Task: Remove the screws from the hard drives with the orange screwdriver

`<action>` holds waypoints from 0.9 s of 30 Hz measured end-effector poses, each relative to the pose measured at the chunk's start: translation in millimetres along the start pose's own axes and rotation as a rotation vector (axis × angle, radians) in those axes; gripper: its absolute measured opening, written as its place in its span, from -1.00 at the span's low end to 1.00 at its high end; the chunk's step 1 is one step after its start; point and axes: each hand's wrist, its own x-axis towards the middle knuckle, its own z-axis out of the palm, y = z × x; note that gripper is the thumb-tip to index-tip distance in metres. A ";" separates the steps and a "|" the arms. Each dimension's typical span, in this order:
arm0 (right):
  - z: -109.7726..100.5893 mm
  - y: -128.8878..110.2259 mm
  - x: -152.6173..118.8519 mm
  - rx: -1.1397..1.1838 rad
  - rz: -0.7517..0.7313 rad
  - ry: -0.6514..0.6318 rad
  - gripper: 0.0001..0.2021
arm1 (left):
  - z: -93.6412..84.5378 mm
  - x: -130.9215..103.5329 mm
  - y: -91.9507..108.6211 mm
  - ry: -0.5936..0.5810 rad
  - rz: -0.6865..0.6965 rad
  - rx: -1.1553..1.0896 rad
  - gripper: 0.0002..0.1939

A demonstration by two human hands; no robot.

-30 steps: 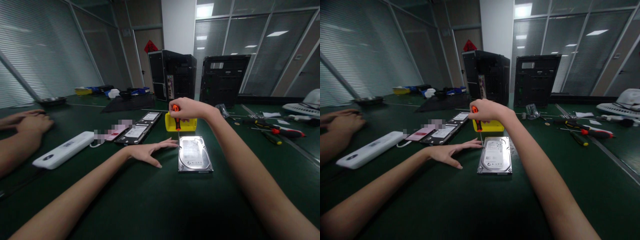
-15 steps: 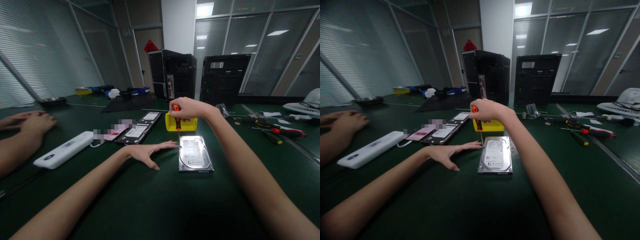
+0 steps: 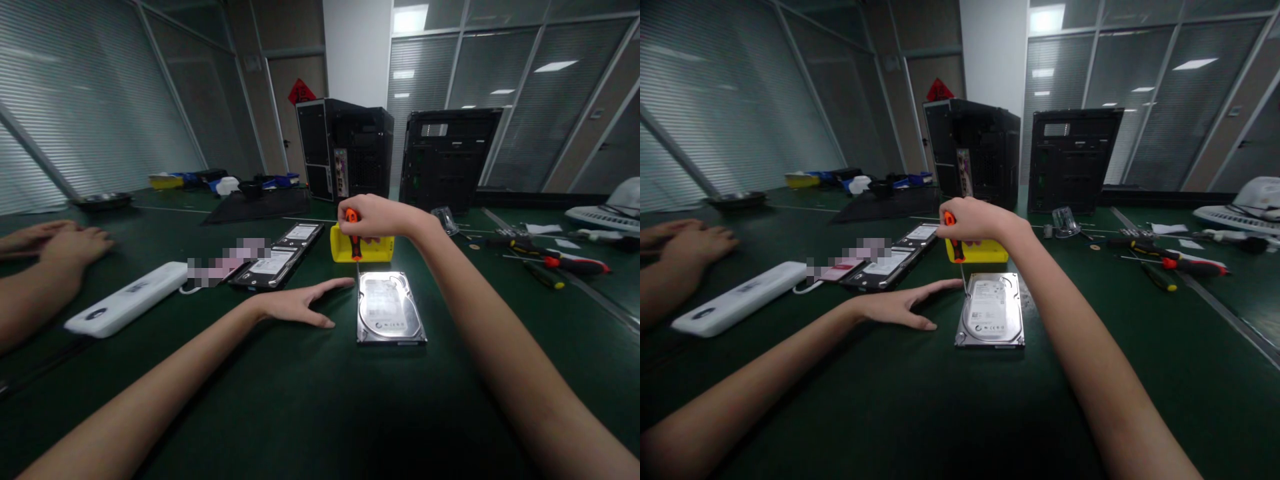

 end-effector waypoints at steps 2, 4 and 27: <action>-0.3 -0.6 0.0 0.003 0.008 -0.001 -0.73 | 6.8 5.5 0.6 0.119 0.000 -0.002 -0.34; -0.6 -1.1 -0.1 0.005 0.017 -0.008 -0.72 | 13.9 12.6 -1.5 0.247 0.033 0.001 -0.51; -5.3 -5.9 -0.8 -0.082 -0.019 -0.020 -0.56 | 43.1 29.8 -1.1 0.518 0.086 0.208 -0.78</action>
